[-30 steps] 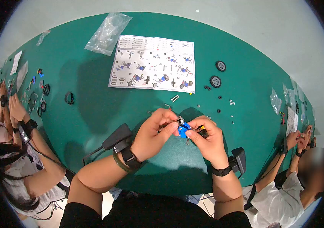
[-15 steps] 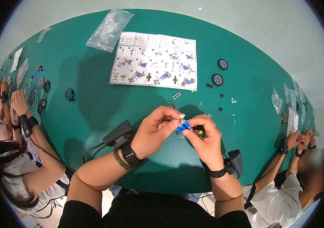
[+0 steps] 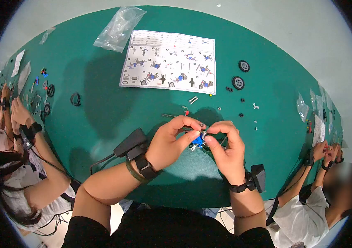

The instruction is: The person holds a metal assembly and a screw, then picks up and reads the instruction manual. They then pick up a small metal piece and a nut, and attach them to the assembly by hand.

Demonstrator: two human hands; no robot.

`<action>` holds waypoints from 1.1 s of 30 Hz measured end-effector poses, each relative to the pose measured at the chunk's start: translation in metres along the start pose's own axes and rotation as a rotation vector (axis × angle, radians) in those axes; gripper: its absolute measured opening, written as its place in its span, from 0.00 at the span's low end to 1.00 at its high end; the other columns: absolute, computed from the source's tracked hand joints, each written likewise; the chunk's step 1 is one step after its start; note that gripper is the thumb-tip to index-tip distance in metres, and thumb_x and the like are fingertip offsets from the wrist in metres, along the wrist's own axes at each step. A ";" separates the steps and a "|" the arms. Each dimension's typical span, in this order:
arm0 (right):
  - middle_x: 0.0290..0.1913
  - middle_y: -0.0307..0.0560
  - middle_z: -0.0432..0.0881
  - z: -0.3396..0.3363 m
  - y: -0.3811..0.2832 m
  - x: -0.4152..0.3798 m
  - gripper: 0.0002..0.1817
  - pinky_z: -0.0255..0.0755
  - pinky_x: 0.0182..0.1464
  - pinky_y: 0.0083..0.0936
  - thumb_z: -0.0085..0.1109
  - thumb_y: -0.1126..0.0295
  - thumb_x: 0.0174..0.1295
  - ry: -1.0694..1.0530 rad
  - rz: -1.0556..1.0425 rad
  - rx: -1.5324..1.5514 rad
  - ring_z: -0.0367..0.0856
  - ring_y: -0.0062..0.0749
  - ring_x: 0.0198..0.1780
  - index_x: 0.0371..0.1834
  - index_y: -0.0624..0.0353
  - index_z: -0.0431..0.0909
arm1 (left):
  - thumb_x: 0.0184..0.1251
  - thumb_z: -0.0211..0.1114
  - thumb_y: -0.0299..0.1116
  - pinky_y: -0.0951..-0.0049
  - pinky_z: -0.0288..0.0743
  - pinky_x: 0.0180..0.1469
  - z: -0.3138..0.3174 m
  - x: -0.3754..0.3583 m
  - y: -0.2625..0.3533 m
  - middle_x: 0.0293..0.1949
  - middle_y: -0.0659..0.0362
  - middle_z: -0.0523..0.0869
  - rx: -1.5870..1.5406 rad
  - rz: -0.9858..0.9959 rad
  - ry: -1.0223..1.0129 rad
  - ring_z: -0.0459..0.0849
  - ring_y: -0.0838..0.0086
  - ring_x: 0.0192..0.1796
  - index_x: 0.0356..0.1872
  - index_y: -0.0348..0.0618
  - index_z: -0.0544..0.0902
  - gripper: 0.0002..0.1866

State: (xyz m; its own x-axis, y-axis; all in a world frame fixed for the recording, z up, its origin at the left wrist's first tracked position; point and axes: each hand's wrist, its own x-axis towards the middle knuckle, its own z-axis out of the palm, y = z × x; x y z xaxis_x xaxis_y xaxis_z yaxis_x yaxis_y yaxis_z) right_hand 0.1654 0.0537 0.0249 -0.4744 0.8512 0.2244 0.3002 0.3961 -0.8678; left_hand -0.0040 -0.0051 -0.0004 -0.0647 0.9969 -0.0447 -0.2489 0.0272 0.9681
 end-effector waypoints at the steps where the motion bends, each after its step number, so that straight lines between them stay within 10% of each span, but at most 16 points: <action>1: 0.38 0.41 0.81 -0.001 0.002 -0.001 0.11 0.65 0.51 0.28 0.69 0.74 0.54 -0.025 0.015 0.048 0.79 0.31 0.42 0.39 0.56 0.78 | 0.68 0.61 0.23 0.70 0.72 0.60 0.000 0.000 0.000 0.48 0.54 0.83 0.013 -0.011 0.008 0.80 0.73 0.54 0.44 0.38 0.77 0.06; 33: 0.37 0.39 0.79 0.006 0.007 -0.006 0.09 0.70 0.43 0.18 0.64 0.78 0.60 -0.041 0.146 0.384 0.76 0.19 0.38 0.43 0.61 0.78 | 0.64 0.65 0.21 0.71 0.75 0.57 0.000 0.001 0.002 0.47 0.54 0.85 -0.014 -0.050 -0.008 0.82 0.73 0.51 0.42 0.37 0.80 0.07</action>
State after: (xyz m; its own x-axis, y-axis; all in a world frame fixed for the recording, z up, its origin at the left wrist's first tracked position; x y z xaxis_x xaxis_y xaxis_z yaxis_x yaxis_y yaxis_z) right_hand 0.1651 0.0495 0.0150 -0.4849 0.8713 0.0753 0.0397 0.1079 -0.9934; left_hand -0.0043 -0.0037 0.0016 -0.0438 0.9949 -0.0913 -0.2654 0.0765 0.9611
